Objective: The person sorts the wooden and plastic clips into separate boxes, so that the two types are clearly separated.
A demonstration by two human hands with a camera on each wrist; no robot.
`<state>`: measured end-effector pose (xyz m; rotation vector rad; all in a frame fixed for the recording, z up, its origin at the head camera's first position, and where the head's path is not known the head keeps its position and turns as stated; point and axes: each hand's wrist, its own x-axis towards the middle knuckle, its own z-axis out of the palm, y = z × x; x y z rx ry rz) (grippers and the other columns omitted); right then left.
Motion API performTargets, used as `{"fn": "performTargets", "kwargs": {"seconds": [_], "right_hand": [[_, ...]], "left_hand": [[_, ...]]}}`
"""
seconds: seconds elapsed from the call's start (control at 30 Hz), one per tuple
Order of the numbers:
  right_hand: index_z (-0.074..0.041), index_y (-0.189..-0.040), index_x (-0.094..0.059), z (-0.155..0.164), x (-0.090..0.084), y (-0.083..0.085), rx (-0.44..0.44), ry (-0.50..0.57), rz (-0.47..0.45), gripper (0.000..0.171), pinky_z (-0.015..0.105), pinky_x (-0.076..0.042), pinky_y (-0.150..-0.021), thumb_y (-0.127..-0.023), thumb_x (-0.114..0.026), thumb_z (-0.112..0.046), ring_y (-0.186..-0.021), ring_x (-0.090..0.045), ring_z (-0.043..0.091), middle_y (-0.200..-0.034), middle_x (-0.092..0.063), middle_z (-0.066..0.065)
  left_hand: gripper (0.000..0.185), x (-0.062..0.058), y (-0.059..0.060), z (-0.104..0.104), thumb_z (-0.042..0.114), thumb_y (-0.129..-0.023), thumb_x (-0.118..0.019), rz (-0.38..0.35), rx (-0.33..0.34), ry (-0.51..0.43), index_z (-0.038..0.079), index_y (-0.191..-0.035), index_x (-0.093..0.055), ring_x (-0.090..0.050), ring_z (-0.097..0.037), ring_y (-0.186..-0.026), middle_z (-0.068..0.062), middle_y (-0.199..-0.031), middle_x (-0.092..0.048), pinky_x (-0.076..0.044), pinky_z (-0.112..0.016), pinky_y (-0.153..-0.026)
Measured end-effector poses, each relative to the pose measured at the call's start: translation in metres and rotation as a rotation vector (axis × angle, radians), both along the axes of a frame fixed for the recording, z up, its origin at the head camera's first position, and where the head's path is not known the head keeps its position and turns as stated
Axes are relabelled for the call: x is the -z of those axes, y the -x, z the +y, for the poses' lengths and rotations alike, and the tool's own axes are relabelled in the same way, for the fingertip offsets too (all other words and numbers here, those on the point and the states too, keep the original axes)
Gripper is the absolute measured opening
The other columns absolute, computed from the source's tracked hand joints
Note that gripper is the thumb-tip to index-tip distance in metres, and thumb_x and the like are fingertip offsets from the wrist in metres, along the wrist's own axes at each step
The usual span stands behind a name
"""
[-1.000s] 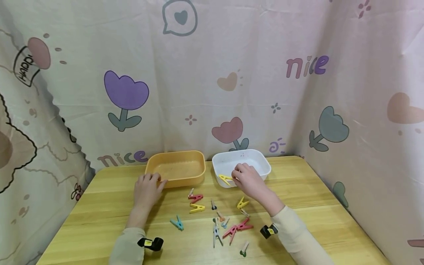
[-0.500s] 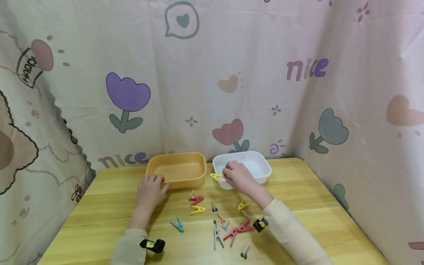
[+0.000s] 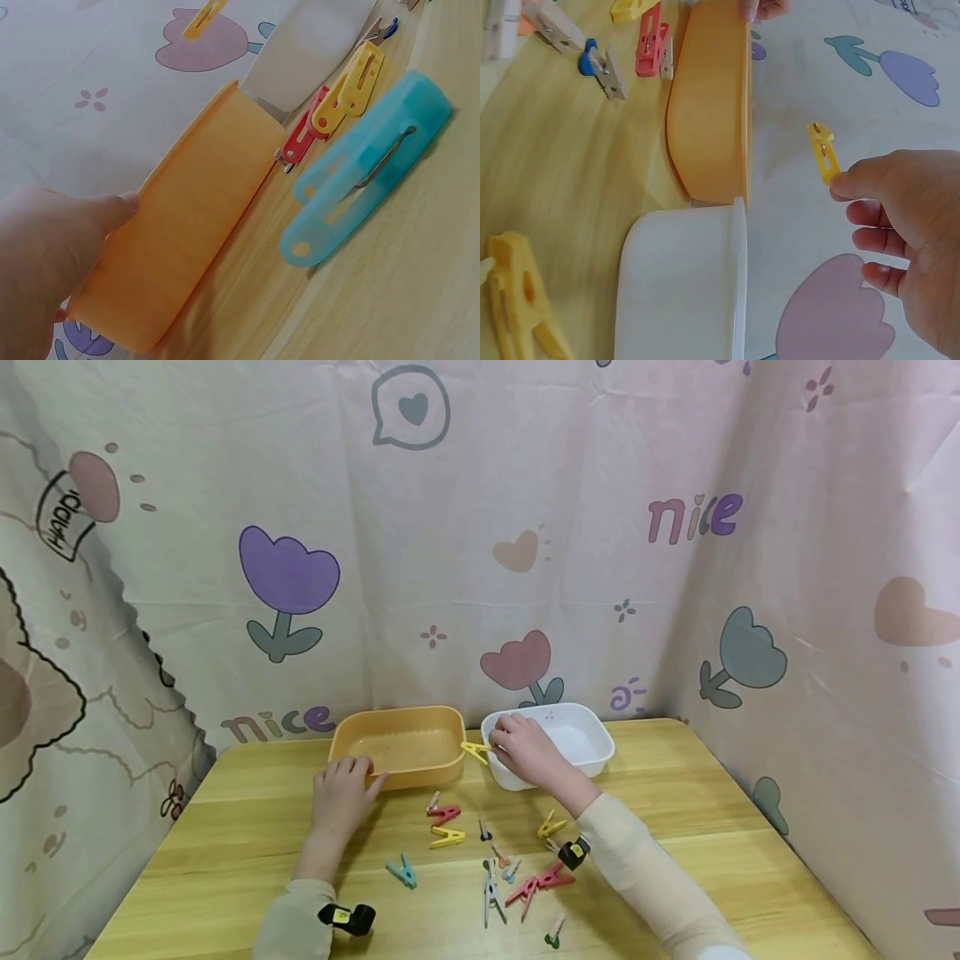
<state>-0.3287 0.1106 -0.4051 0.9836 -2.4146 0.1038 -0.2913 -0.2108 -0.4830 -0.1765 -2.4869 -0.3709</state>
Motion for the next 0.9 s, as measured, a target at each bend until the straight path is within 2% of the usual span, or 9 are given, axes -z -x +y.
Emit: {"fn": "performTargets", "kwargs": {"seconds": [0.13,0.27,0.43,0.63,0.9], "right_hand": [[-0.016,-0.087,-0.067,-0.007,-0.002,0.009,-0.028,0.036,-0.015,0.004,0.033,-0.044,-0.073,-0.088,-0.07,-0.016,-0.086,-0.054,0.019,-0.09,-0.058,0.001],[-0.013,-0.088,-0.068,-0.014,-0.002,0.018,-0.048,0.078,-0.089,0.003,0.035,-0.047,-0.074,-0.089,-0.069,-0.015,-0.085,-0.056,0.02,-0.09,-0.06,0.002],[-0.012,-0.089,-0.069,-0.025,-0.001,0.03,-0.025,0.093,-0.153,0.005,0.035,-0.048,-0.078,-0.091,-0.067,-0.016,-0.088,-0.057,0.02,-0.093,-0.062,0.002],[-0.013,-0.086,-0.067,-0.038,0.001,0.043,0.005,0.111,-0.191,0.006,0.034,-0.048,-0.075,-0.091,-0.067,-0.016,-0.085,-0.053,0.019,-0.089,-0.059,0.003],[-0.011,-0.097,-0.071,-0.055,0.005,0.065,0.041,0.146,-0.29,0.009,0.033,-0.05,-0.08,-0.092,-0.067,-0.018,-0.088,-0.056,0.019,-0.094,-0.062,0.004]], "left_hand": [[0.032,0.0,0.0,0.0,0.04,-0.086,-0.072,-0.012,-0.002,-0.007,0.011,-0.09,-0.06,-0.056,-0.036,-0.086,-0.013,-0.089,-0.064,-0.041,-0.055,-0.081],[0.032,0.001,0.0,0.0,0.039,-0.086,-0.072,-0.009,-0.001,-0.019,0.01,-0.09,-0.06,-0.057,-0.036,-0.086,-0.013,-0.088,-0.064,-0.041,-0.056,-0.083],[0.031,0.0,-0.002,0.001,0.039,-0.086,-0.073,0.001,-0.003,-0.033,0.01,-0.09,-0.061,-0.058,-0.037,-0.087,-0.013,-0.088,-0.064,-0.042,-0.056,-0.085],[0.031,0.002,-0.002,0.003,0.037,-0.084,-0.074,0.027,-0.001,-0.043,0.01,-0.089,-0.061,-0.058,-0.038,-0.087,-0.014,-0.087,-0.064,-0.042,-0.056,-0.085],[0.031,0.004,-0.001,0.004,0.035,-0.082,-0.077,0.069,-0.002,-0.053,0.008,-0.088,-0.061,-0.058,-0.038,-0.084,-0.014,-0.085,-0.063,-0.042,-0.055,-0.082]]}}
